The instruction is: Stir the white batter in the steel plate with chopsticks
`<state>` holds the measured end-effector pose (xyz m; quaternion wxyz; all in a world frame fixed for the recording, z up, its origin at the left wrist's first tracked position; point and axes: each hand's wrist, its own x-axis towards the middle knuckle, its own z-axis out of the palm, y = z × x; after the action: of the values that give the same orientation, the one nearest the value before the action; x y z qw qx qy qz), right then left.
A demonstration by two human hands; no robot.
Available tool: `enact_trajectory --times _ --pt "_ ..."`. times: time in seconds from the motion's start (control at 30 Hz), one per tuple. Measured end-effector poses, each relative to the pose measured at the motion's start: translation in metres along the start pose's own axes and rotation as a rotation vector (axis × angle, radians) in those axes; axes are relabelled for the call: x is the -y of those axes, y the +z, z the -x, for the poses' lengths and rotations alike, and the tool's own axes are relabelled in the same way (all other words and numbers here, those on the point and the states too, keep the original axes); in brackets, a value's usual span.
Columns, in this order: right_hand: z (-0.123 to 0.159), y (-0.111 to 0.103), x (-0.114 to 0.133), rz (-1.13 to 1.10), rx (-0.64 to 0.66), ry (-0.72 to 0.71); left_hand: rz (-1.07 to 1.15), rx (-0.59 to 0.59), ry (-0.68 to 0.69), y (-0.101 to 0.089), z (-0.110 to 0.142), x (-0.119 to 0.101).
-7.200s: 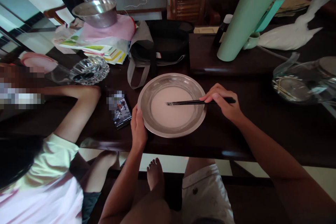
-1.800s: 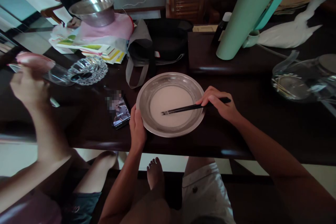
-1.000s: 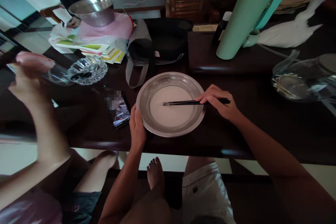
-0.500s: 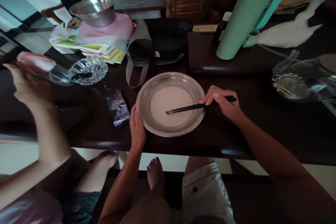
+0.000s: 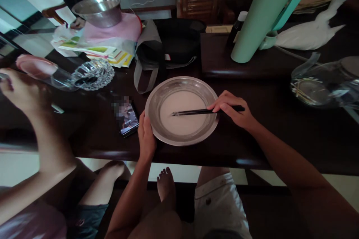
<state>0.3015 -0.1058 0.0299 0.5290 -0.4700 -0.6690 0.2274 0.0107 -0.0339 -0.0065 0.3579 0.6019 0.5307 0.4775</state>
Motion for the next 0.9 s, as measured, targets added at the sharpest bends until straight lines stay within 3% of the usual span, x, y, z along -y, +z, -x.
enact_trajectory --times 0.13,0.3,0.47,0.63,0.8,0.9 --pt "-0.0003 -0.0009 -0.0004 -0.037 -0.064 0.006 0.019 0.001 0.004 0.0 0.0002 0.0007" --pt "-0.0006 -0.0003 0.0008 -0.023 -0.003 0.007 0.016 -0.005 0.002 -0.0005 -0.0004 0.0017" --pt "-0.0002 -0.002 -0.0006 -0.056 -0.084 0.014 0.007 -0.012 0.0 0.0003 -0.0008 0.0013" --pt "-0.0004 0.0001 -0.0005 -0.037 0.002 0.005 -0.005 -0.01 -0.001 0.0005 -0.0014 0.0009" --pt "-0.0006 -0.0017 -0.0002 -0.024 -0.082 0.021 0.001 -0.007 0.002 -0.0001 -0.0006 0.0005" --pt "0.0001 -0.0013 -0.0002 -0.079 -0.049 0.024 0.007 -0.002 0.009 0.0 -0.0003 0.0004"
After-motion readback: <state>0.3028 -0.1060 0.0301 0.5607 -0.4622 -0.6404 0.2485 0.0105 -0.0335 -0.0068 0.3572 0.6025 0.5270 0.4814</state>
